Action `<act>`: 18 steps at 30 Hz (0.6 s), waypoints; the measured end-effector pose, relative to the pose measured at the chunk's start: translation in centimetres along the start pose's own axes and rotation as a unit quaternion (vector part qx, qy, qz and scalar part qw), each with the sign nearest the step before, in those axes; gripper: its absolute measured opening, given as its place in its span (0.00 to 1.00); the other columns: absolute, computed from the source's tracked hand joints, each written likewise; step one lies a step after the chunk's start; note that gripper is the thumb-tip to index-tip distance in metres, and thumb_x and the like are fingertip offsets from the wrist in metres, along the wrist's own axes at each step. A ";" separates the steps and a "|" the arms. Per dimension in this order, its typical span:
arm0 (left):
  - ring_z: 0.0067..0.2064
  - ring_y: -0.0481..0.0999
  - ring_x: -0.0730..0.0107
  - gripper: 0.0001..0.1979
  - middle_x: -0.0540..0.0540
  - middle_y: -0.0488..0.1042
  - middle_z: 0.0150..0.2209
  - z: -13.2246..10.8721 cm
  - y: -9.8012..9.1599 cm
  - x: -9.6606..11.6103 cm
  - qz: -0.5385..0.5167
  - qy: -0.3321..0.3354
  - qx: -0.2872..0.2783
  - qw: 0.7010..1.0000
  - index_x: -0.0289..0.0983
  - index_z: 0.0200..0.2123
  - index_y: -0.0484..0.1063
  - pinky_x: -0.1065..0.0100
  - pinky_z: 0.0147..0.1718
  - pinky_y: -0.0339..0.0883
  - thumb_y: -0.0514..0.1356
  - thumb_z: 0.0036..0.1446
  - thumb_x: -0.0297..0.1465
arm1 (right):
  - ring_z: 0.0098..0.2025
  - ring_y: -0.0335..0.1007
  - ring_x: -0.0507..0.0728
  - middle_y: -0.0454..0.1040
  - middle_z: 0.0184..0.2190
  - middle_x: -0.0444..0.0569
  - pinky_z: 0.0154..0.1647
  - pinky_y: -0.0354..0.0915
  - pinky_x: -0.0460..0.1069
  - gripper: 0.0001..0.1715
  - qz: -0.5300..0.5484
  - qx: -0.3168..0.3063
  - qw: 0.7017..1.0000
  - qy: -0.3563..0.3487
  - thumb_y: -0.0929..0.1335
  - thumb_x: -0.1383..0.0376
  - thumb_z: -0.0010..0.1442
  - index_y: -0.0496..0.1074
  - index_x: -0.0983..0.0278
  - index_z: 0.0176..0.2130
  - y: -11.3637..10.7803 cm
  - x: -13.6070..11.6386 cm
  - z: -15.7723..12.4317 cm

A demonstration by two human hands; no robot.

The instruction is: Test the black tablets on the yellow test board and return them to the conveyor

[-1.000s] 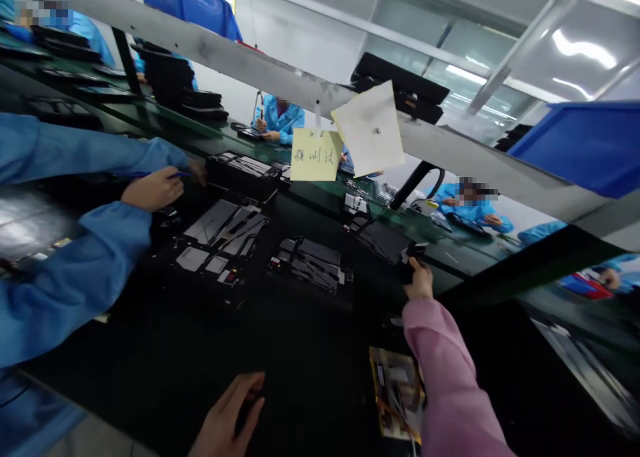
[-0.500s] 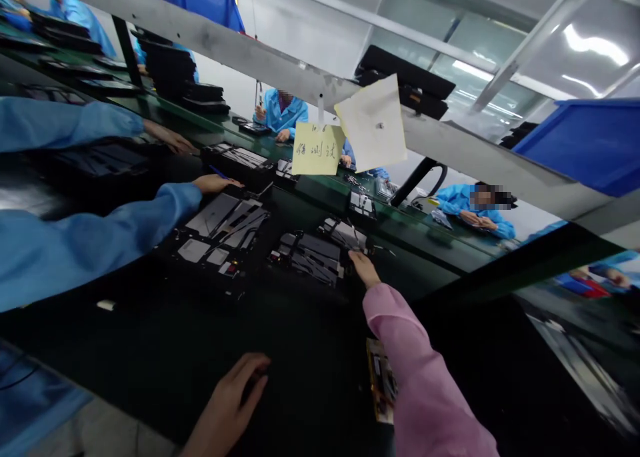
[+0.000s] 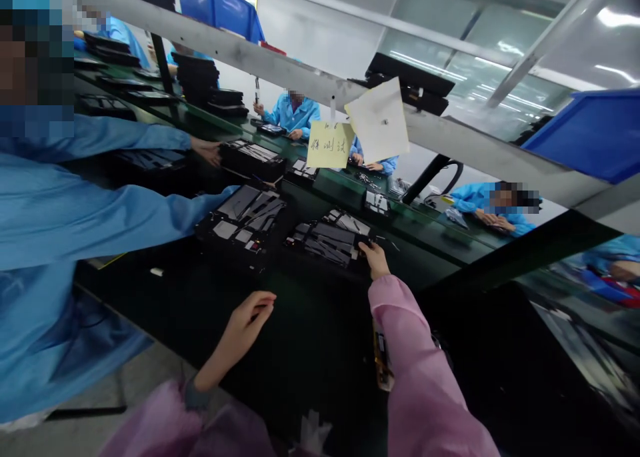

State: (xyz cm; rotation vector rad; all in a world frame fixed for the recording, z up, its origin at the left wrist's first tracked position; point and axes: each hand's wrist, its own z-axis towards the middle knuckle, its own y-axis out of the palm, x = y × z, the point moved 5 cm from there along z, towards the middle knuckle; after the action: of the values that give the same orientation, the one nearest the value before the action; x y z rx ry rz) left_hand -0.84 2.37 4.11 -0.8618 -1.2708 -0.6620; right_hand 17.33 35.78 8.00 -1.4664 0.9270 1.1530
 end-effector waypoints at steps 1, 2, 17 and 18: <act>0.47 0.76 0.61 0.13 0.43 0.76 0.43 0.0 0.6 -0.2 -0.006 -0.006 -0.008 1.000 0.40 0.41 0.72 0.58 0.48 0.70 0.55 0.58 0.40 | 0.29 0.71 0.53 0.75 0.27 0.44 0.34 0.68 0.48 0.24 0.015 0.003 1.000 0.009 0.72 0.61 0.44 0.73 0.67 0.43 -0.1 -0.2 -0.4; 0.47 0.76 0.61 0.13 0.43 0.76 0.44 0.1 1.0 -0.3 -0.013 -0.010 -0.013 1.000 0.40 0.41 0.72 0.58 0.48 0.70 0.55 0.58 0.40 | 0.28 0.70 0.53 0.75 0.27 0.44 0.32 0.68 0.47 0.25 0.030 0.007 0.999 0.017 0.72 0.61 0.45 0.72 0.67 0.43 -0.2 -0.4 -0.9; 0.58 0.66 0.61 0.21 0.41 0.67 0.57 -5.3 2.3 3.5 0.299 0.255 -0.064 0.917 0.41 0.59 0.60 0.59 0.56 0.63 0.51 0.64 0.33 | 0.48 0.72 0.60 0.75 0.46 0.51 0.47 0.69 0.54 0.38 0.085 -0.039 0.987 0.132 0.71 0.55 0.50 0.63 0.62 0.58 -5.6 7.0 -20.8; 0.60 0.65 0.59 0.22 0.40 0.66 0.58 -5.1 3.8 3.1 0.331 0.271 -0.109 0.897 0.40 0.60 0.58 0.58 0.57 0.62 0.51 0.64 0.35 | 0.50 0.71 0.61 0.74 0.47 0.53 0.50 0.68 0.56 0.36 0.041 -0.050 0.993 0.103 0.70 0.57 0.51 0.63 0.63 0.57 -5.0 7.3 -21.1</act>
State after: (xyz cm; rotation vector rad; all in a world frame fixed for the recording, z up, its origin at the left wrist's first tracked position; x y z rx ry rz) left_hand 5.61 0.17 6.06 -1.1188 -0.3548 -0.4424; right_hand 27.97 16.18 2.89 -1.6652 1.0924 1.1379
